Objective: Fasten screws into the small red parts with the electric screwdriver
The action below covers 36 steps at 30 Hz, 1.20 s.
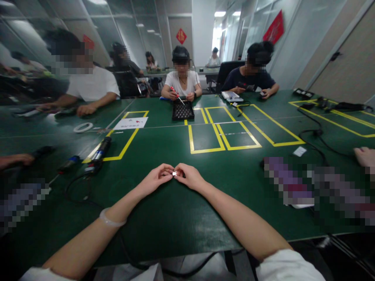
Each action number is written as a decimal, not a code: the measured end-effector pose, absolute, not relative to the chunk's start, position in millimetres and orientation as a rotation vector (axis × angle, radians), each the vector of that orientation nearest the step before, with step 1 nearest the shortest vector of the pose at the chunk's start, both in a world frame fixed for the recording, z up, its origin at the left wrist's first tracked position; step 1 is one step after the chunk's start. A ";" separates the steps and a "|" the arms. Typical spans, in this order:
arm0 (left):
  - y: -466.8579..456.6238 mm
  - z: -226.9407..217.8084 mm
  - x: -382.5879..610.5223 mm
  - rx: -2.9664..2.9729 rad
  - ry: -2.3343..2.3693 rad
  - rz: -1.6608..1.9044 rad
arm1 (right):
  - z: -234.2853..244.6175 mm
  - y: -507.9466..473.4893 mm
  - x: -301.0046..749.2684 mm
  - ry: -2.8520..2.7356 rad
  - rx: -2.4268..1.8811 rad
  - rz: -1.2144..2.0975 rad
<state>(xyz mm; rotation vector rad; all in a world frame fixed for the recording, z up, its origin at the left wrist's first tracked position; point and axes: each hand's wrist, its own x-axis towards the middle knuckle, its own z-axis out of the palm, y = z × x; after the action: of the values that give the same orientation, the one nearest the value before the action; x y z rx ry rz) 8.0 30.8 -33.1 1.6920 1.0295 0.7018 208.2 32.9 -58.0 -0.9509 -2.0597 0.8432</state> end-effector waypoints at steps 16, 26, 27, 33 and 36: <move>25.3 -33.1 8.6 1.716 0.998 0.726 | -56.2 33.2 210.6 -1.985 -1.005 0.938; 26.7 -32.8 7.3 1.694 1.005 0.740 | -54.4 32.7 209.9 -2.022 -0.915 0.942; 26.7 -33.1 7.5 1.701 0.999 0.739 | -54.8 32.8 210.0 -2.025 -0.916 0.933; 25.5 -31.6 7.8 1.834 1.068 0.775 | -56.7 33.3 210.1 -2.018 -0.916 0.931; 23.6 -30.2 8.0 1.876 1.106 0.770 | -56.7 33.2 210.4 -2.012 -0.915 0.937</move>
<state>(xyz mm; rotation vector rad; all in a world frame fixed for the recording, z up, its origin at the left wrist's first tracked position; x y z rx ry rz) 8.0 23.6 -30.2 1.8756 1.1059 0.7705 210.4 33.2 -56.7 -0.9155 -2.0118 0.9366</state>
